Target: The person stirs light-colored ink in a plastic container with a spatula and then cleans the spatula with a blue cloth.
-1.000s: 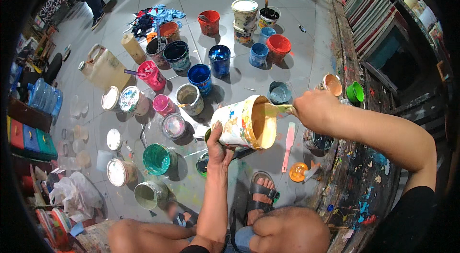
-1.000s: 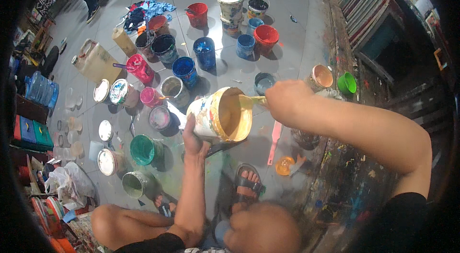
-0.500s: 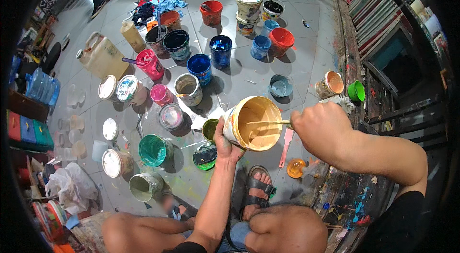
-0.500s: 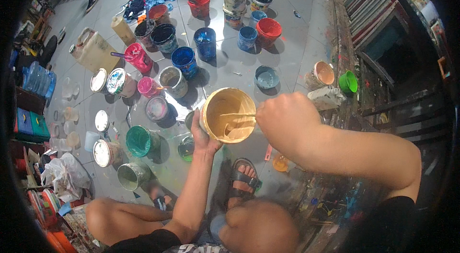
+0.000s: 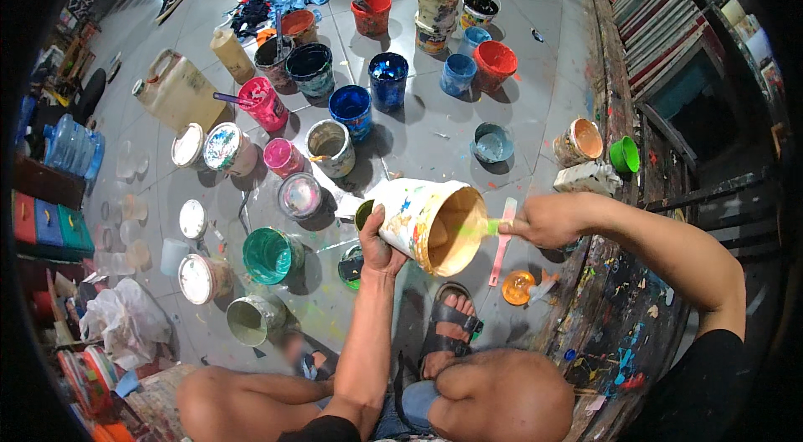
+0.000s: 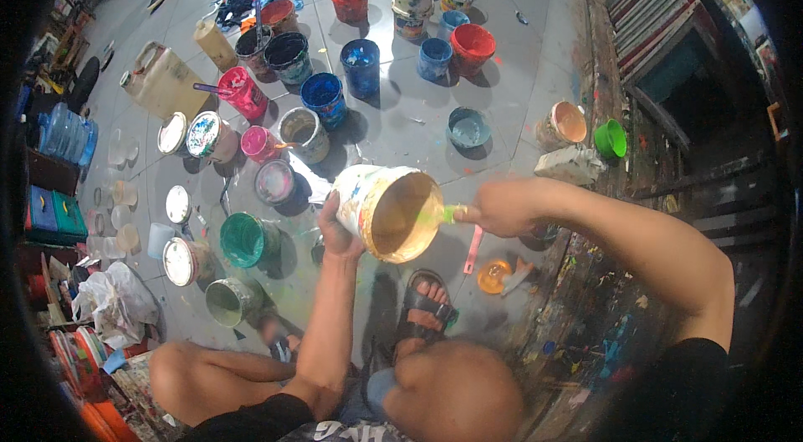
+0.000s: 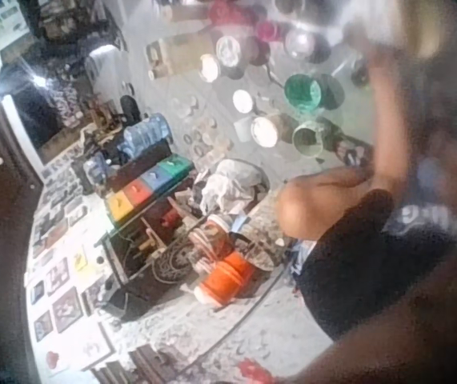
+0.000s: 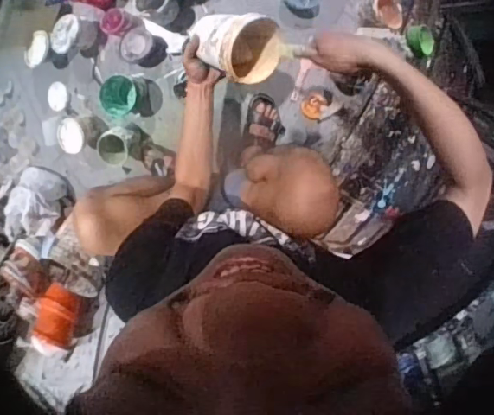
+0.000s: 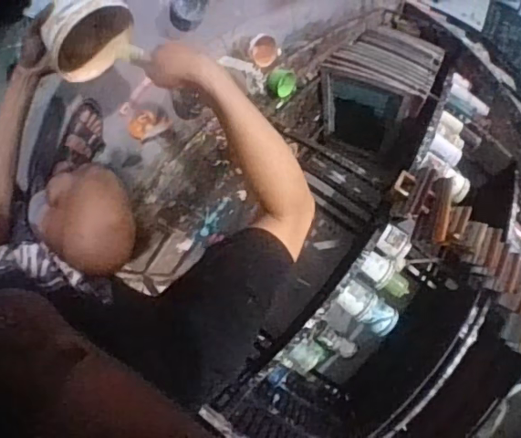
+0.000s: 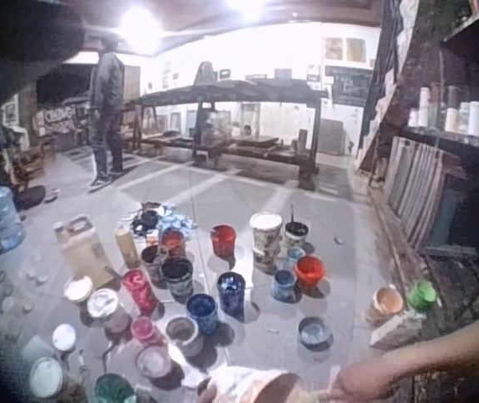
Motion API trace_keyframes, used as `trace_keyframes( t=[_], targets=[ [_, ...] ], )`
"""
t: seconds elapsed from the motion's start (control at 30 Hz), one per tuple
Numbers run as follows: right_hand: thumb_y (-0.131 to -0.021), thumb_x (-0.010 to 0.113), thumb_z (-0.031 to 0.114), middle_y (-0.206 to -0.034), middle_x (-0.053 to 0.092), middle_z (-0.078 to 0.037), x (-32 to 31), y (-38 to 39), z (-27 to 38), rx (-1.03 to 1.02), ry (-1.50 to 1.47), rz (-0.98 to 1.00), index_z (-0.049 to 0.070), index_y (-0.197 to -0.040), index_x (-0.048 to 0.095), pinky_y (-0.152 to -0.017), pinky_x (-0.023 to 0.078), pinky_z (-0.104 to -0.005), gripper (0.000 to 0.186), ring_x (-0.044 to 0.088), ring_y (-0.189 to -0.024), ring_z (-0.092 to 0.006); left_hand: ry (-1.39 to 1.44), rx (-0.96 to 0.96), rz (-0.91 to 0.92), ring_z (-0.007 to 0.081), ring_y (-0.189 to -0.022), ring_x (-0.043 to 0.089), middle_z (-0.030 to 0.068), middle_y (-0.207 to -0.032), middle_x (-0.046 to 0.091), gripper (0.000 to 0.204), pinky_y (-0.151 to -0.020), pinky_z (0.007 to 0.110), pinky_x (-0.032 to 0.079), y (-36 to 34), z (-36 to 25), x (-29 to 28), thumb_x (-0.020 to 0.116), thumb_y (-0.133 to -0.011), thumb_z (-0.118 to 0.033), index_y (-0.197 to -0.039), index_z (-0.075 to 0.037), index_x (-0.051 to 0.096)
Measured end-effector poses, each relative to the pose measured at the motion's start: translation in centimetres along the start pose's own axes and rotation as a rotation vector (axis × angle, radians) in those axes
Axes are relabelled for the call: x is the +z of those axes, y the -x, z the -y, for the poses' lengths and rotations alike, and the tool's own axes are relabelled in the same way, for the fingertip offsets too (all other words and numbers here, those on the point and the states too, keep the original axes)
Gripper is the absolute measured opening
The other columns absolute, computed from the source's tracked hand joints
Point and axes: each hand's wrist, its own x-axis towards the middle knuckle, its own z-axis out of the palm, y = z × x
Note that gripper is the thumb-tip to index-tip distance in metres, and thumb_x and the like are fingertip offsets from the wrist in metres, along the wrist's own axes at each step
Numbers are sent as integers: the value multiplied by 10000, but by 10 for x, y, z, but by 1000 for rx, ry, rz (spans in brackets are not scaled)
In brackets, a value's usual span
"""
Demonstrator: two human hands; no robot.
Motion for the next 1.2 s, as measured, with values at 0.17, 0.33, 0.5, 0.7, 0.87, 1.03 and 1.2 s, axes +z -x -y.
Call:
trace_keyframes(
  t=[0.17, 0.33, 0.5, 0.7, 0.87, 1.03, 1.2],
  targets=[
    [-975, 362, 473, -761, 624, -200, 1, 15, 54, 277, -757, 226, -7, -940, 580, -710, 491, -468, 528, 612, -698, -380, 57, 60, -115, 271, -1160, 540, 167, -1259, 551, 638, -1014, 398, 416, 1, 5, 3, 526, -881, -383, -1358, 17, 390],
    [-912, 506, 294, -814, 662, -172, 6, 2, 57, 69, 54, -421, 24, -904, 655, -631, 527, -420, 308, 665, -711, -278, 150, 55, -182, 273, -1155, 526, 87, -1276, 536, 532, -961, 451, 459, 8, 21, 3, 395, -937, -488, -1271, -87, 499],
    [-787, 613, 157, -820, 686, -95, -45, 20, 85, 279, 448, -538, 76, -804, 710, -651, 551, -343, 128, 686, -840, -221, 93, 19, -51, 274, -1134, 542, 103, -1259, 546, 532, -962, 438, 455, 2, 16, 26, 388, -940, -478, -1271, -78, 500],
    [-754, 634, 138, -767, 676, -62, -37, 21, 134, -10, 573, -332, 79, -742, 690, -583, 540, -334, 83, 684, -744, -199, 116, 39, -222, 307, -1155, 534, 138, -1276, 540, 590, -1008, 458, 416, 5, 22, 3, 486, -885, -491, -1289, -61, 492],
    [-768, 654, 180, -760, 674, 8, -44, 3, 109, 166, 738, -522, 142, -805, 716, -586, 541, -296, 82, 683, -781, -153, 229, -29, -108, 303, -1166, 526, 133, -1272, 543, 575, -1005, 456, 419, 3, 16, 9, 471, -884, -477, -1284, -66, 499],
    [-730, 624, 137, -764, 675, -65, -38, 16, 152, 87, 674, -363, 100, -769, 692, -576, 540, -336, 87, 682, -688, -201, 243, 27, -167, 320, -1169, 525, 139, -1287, 532, 608, -989, 472, 435, -2, 21, 18, 469, -865, -498, -1287, -60, 494],
    [-740, 631, 137, -736, 685, -80, -81, 29, 124, 193, 873, -518, 91, -788, 688, -543, 537, -353, 88, 688, -673, -227, 292, -45, -65, 308, -1179, 523, 145, -1298, 527, 591, -990, 474, 439, -14, 23, 28, 481, -860, -467, -1287, -59, 497]
  ],
)
